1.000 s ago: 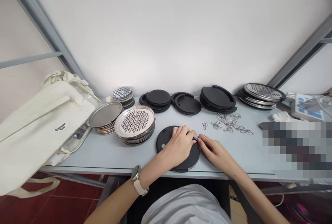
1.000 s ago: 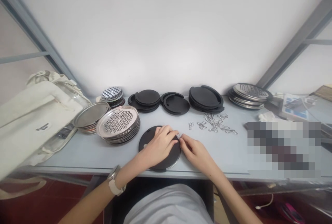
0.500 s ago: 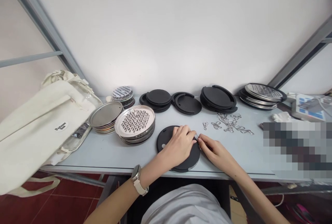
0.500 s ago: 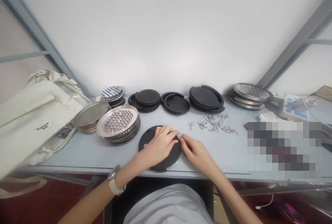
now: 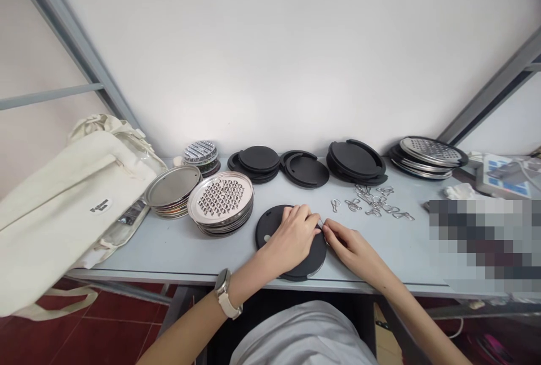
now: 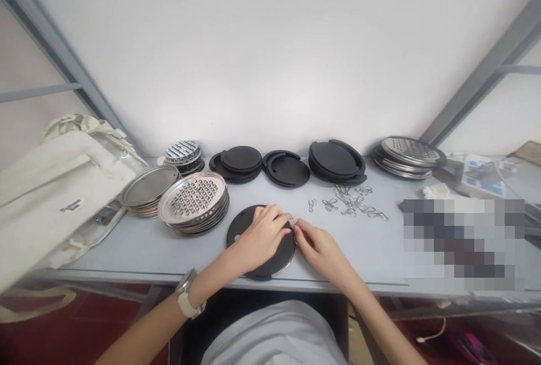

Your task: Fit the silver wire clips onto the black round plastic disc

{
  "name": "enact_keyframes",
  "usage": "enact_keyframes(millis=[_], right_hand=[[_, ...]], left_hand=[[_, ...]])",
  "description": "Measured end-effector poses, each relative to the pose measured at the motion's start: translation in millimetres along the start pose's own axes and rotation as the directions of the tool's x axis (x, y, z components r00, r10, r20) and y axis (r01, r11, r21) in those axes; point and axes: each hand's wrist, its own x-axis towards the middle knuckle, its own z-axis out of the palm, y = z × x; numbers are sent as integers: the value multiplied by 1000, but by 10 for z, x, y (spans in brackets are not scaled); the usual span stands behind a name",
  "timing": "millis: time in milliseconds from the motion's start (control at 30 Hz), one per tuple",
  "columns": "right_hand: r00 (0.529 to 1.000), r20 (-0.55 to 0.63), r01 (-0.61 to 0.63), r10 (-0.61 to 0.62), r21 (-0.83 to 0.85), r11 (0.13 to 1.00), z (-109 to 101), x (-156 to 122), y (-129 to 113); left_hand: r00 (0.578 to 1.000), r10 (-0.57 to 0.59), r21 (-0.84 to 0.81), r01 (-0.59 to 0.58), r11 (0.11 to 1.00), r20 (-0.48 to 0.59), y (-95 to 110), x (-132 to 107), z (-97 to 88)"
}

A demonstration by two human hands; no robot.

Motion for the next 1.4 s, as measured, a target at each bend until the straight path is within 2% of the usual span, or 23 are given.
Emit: enact_keyframes(millis=[1400], right_hand=[[1000,-10,20,-20,-11,1000,0,3,6]], left_hand=[[1000,-4,-11,5,1000,14,0,3,-5]])
